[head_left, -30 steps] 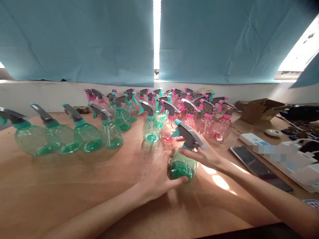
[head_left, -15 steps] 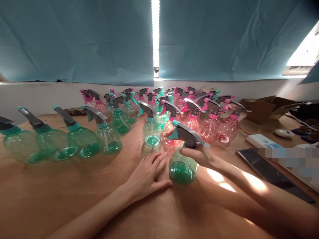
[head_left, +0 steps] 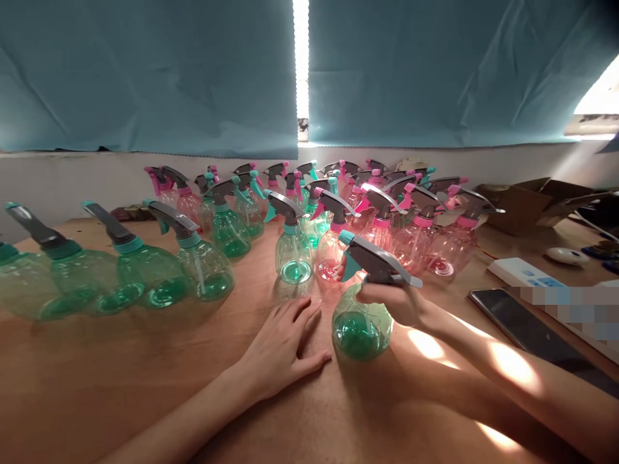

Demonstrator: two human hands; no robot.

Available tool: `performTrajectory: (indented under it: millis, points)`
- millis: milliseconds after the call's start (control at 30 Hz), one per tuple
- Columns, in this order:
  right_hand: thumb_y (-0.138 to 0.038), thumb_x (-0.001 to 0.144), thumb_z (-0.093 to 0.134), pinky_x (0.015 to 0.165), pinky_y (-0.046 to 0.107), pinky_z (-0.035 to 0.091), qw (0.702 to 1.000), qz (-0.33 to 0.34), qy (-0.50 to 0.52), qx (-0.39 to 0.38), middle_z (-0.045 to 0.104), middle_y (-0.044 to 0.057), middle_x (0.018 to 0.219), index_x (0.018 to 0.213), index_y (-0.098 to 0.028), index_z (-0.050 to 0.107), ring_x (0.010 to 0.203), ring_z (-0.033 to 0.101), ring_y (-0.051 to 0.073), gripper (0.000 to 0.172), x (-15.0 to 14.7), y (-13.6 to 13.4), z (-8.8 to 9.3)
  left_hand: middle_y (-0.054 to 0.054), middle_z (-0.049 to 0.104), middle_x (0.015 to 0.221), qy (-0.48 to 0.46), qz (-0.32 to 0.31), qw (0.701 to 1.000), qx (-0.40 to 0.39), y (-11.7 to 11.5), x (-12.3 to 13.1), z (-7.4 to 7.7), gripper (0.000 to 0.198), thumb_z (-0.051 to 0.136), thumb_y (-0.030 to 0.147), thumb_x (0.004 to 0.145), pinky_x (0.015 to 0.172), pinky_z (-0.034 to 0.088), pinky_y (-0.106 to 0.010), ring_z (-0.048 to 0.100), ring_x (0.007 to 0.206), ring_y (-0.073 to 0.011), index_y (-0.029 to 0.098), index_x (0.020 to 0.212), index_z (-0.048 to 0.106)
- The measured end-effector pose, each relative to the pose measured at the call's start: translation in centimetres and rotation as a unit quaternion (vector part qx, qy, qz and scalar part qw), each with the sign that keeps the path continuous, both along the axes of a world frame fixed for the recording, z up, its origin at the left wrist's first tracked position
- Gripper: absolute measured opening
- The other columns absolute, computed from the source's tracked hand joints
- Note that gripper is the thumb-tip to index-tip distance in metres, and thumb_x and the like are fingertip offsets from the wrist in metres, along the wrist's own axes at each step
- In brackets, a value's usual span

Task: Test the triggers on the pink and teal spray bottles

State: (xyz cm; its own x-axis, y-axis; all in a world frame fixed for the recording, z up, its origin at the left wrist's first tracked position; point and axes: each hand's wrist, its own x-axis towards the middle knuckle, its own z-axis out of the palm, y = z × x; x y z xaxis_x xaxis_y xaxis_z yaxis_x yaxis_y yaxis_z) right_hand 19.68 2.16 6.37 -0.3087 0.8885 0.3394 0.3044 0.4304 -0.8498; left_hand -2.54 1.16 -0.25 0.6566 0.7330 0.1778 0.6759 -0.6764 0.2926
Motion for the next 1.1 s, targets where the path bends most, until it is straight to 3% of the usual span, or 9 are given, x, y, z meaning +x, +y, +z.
performTrajectory:
  millis: [133, 233, 300, 367, 433, 533, 700, 900, 1100]
  points:
    - [-0.018, 0.062, 0.046, 0.042, 0.026, 0.018, 1.0, 0.013, 0.024, -0.014, 0.019, -0.006, 0.051, 0.054, -0.023, 0.025, 0.047, 0.018, 0.009, 0.023, 0.14, 0.1, -0.33, -0.016, 0.045, 0.141, 0.001, 0.002, 1.0, -0.003, -0.08, -0.02, -0.06, 0.062, 0.064, 0.049, 0.084, 0.105, 0.037, -0.051, 0.043, 0.127, -0.0347, 0.016, 0.134, 0.048]
    - [-0.014, 0.062, 0.048, 0.042, 0.024, 0.025, 0.999, 0.02, 0.041, -0.01, 0.029, -0.006, 0.054, 0.067, -0.022, 0.046, 0.047, 0.027, 0.009, 0.009, 0.04, 0.22, -0.49, -0.015, 0.044, 0.142, 0.0, 0.001, 1.0, 0.0, -0.07, -0.01, -0.17, 0.062, 0.063, 0.048, 0.085, 0.106, 0.036, -0.051, 0.042, 0.128, -0.0341, 0.018, 0.136, 0.047]
    - [-0.011, 0.062, 0.048, 0.055, 0.028, 0.043, 0.997, 0.036, 0.075, 0.009, 0.051, -0.003, 0.067, 0.089, -0.022, 0.057, 0.058, 0.049, 0.013, 0.03, -0.15, 0.29, -0.47, -0.014, 0.044, 0.143, 0.001, 0.0, 1.0, 0.0, -0.05, -0.01, -0.24, 0.062, 0.062, 0.049, 0.085, 0.106, 0.036, -0.052, 0.041, 0.129, -0.0338, 0.019, 0.137, 0.046]
    - [-0.01, 0.062, 0.048, 0.077, 0.035, 0.051, 0.993, 0.05, 0.105, 0.022, 0.065, 0.003, 0.093, 0.106, -0.022, 0.058, 0.084, 0.063, 0.019, 0.046, -0.35, 0.33, -0.44, -0.015, 0.043, 0.144, 0.007, 0.001, 1.0, -0.002, -0.04, -0.02, -0.28, 0.064, 0.062, 0.049, 0.085, 0.106, 0.035, -0.052, 0.04, 0.13, -0.034, 0.018, 0.138, 0.045]
    - [-0.01, 0.063, 0.048, 0.088, 0.039, 0.051, 0.993, 0.056, 0.106, 0.022, 0.065, 0.007, 0.112, 0.112, -0.022, 0.058, 0.103, 0.063, 0.022, 0.05, -0.48, 0.34, -0.46, -0.016, 0.041, 0.145, 0.015, 0.003, 1.0, -0.004, -0.04, -0.05, -0.32, 0.065, 0.062, 0.049, 0.086, 0.107, 0.035, -0.052, 0.039, 0.131, -0.0346, 0.017, 0.139, 0.045]
    - [-0.009, 0.064, 0.047, 0.088, 0.039, 0.053, 0.995, 0.054, 0.08, 0.032, 0.064, 0.008, 0.121, 0.114, -0.022, 0.059, 0.11, 0.062, 0.023, 0.052, -0.51, 0.37, -0.62, -0.017, 0.04, 0.146, 0.019, 0.005, 1.0, 0.001, -0.04, -0.12, -0.46, 0.063, 0.06, 0.05, 0.086, 0.106, 0.034, -0.054, 0.038, 0.132, -0.0364, 0.016, 0.138, 0.047]
    - [-0.009, 0.067, 0.047, 0.087, 0.039, 0.054, 0.995, 0.064, 0.067, 0.044, 0.062, 0.009, 0.125, 0.124, -0.022, 0.056, 0.11, 0.062, 0.023, 0.058, -0.4, 0.49, -0.97, -0.018, 0.041, 0.146, 0.014, 0.001, 1.0, 0.016, 0.03, -0.12, -0.6, 0.061, 0.057, 0.052, 0.088, 0.105, 0.035, -0.055, 0.039, 0.131, -0.0371, 0.017, 0.137, 0.047]
    - [-0.01, 0.075, 0.051, 0.083, 0.033, 0.053, 0.995, 0.055, 0.055, 0.059, 0.069, 0.006, 0.112, 0.127, -0.024, 0.055, 0.092, 0.066, 0.018, 0.055, -0.59, 0.51, -0.86, -0.016, 0.042, 0.146, 0.025, -0.003, 1.0, 0.017, 0.1, -0.13, -0.48, 0.058, 0.056, 0.049, 0.089, 0.107, 0.034, -0.051, 0.04, 0.131, -0.0352, 0.017, 0.138, 0.047]
    - [-0.015, 0.078, 0.058, 0.087, 0.033, 0.049, 0.997, 0.029, 0.045, 0.064, 0.068, 0.005, 0.111, 0.127, -0.025, 0.056, 0.099, 0.063, 0.019, 0.05, -0.57, 0.57, -1.0, -0.014, 0.042, 0.145, 0.016, -0.005, 1.0, 0.021, 0.18, -0.28, -0.8, 0.055, 0.054, 0.049, 0.092, 0.107, 0.034, -0.051, 0.04, 0.131, -0.0336, 0.019, 0.138, 0.047]
